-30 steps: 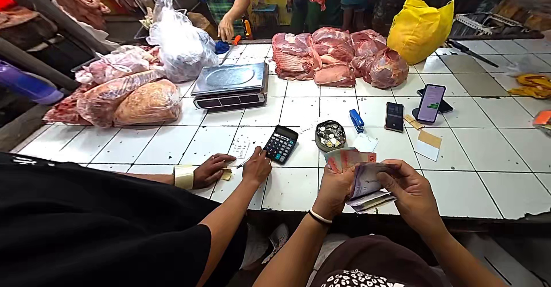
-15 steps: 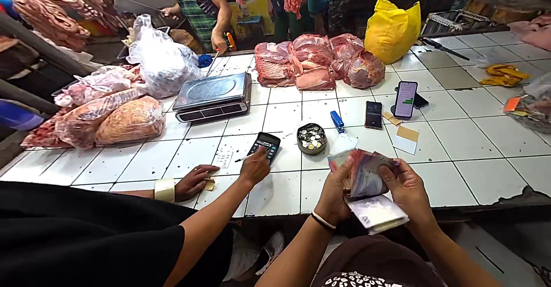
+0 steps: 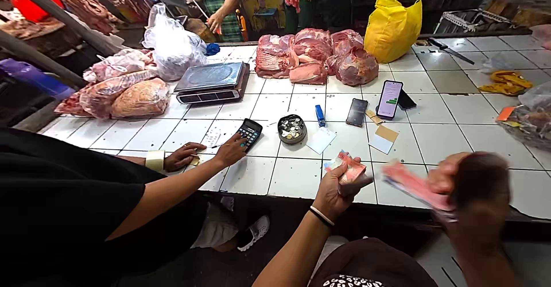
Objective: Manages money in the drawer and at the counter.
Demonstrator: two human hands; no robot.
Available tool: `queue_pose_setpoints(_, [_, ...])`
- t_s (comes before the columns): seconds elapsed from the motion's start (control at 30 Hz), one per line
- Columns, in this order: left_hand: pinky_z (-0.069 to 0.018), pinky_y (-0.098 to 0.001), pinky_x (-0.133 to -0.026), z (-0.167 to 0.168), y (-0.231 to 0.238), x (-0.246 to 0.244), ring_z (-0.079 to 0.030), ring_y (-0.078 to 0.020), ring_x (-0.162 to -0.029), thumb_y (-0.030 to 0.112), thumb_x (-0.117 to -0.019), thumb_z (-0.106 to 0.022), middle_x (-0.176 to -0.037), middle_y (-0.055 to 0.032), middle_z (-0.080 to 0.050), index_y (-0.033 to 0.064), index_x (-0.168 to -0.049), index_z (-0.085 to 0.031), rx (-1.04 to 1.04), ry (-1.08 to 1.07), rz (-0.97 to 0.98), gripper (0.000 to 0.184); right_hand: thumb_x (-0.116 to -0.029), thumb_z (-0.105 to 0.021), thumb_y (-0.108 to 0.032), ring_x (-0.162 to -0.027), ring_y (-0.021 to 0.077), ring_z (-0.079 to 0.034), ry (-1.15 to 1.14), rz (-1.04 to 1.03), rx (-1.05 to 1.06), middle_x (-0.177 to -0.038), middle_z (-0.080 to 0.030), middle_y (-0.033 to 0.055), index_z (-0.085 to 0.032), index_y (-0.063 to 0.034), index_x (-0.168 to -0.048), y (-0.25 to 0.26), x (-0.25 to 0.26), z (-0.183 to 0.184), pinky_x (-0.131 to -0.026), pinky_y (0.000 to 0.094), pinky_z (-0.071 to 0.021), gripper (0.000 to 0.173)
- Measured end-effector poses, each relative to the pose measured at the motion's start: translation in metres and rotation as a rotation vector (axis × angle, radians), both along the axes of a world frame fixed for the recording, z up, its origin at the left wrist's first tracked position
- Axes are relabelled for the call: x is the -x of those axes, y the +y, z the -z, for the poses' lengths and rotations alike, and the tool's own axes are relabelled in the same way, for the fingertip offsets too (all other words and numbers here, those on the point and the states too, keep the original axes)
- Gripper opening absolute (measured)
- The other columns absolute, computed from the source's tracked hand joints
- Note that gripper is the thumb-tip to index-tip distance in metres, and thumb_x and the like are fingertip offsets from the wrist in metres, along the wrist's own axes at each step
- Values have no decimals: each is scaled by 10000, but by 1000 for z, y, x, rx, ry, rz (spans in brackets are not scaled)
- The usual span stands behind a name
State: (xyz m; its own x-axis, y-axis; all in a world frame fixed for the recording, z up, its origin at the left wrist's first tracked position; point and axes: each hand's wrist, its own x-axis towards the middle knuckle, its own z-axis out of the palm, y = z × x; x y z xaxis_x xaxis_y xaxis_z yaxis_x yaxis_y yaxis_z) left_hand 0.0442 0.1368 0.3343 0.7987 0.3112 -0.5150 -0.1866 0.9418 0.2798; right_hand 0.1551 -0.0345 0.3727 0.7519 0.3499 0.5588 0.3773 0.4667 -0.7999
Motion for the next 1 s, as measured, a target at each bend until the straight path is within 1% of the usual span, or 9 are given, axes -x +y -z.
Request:
queue_pose_setpoints(0.1, [-599, -277, -603, 0, -18, -4, -742, -203, -786, 340, -1125, -172, -958, -150, -736, 61, -1131, -600, -13, -80, -51, 511, -1021, -626, -320, -606, -43, -581, 65, -144, 97, -880, -687, -163, -666, -340, -1083, -49, -56, 7, -519, 123, -488, 76])
queue_pose_setpoints(0.2, [-628, -330, -716, 2, -42, -13, -748, -235, -905, 255, -1120, -174, -1077, -152, -730, 69, -1252, -538, -150, -153, -87, 430, -1027, -602, -356, -935, -52, -677, -4, -393, 269, -1059, -732, -190, -709, -377, -1098, -74, -55, 28, -796, 127, -558, 130])
queue_pose_setpoints(0.33, [-628, -366, -806, 9, -75, -25, -741, -238, -975, 183, -1083, -189, -1114, -142, -731, 51, -1318, -494, -339, -160, -154, 407, -1055, -566, -239, -1296, 118, -615, -87, -669, 289, -1323, -701, -37, -690, -231, -1123, -58, -20, 42, -1100, 299, -502, 141])
queue_pose_setpoints(0.47, [-611, -340, -851, 2, -95, -23, -739, -212, -1001, 369, -1100, -127, -1097, -130, -750, 37, -1332, -509, -437, -224, -117, 558, -1038, -571, -122, -1228, 115, -653, -22, -644, 348, -1298, -708, 32, -650, -83, -1115, -39, -20, 54, -1043, 286, -543, 117])
queue_pose_setpoints(0.57, [-590, -356, -937, 7, -96, -10, -714, -192, -1073, 674, -853, -671, -1150, -84, -733, 69, -1409, -487, -436, -343, -70, 842, -1029, -592, -130, -1205, 104, -664, 68, -662, 344, -1253, -733, 14, -662, -80, -1147, -35, -21, 53, -1045, 271, -534, 146])
queue_pose_setpoints(0.63, [-600, -351, -919, 10, -95, -2, -722, -178, -1042, 445, -825, -830, -1127, -66, -737, 67, -1446, -471, -416, -306, -74, 810, -1016, -595, -94, -1087, 78, -706, 138, -651, 337, -1145, -760, -8, -661, -83, -1132, -33, -21, 56, -964, 248, -575, 134])
queue_pose_setpoints(0.77, [-636, -367, -746, 4, -89, 9, -742, -221, -833, 47, -1067, -423, -922, -91, -722, 21, -1370, -525, -422, -4, -191, 322, -1009, -510, 0, -899, -1, -697, 268, -323, 307, -982, -720, -54, -589, -13, -1169, -8, -19, 53, -843, 190, -593, 180])
queue_pose_setpoints(0.9, [-627, -304, -686, 10, -92, 35, -730, -159, -759, 135, -1085, -429, -861, -49, -718, 34, -1295, -573, -453, 171, -108, 274, -991, -538, 22, -949, -93, -635, -37, -13, 141, -1003, -659, -62, -542, 77, -1115, 21, -20, 50, -890, 117, -539, 136])
queue_pose_setpoints(1.0, [-634, -346, -599, 20, -88, 54, -754, -249, -757, 322, -1113, -397, -886, -127, -732, 70, -1254, -607, -148, 151, -72, 357, -1017, -574, -55, -990, -78, -636, -267, -25, 72, -1024, -677, -97, -576, -76, -1091, 35, -10, 56, -918, 131, -538, 77])
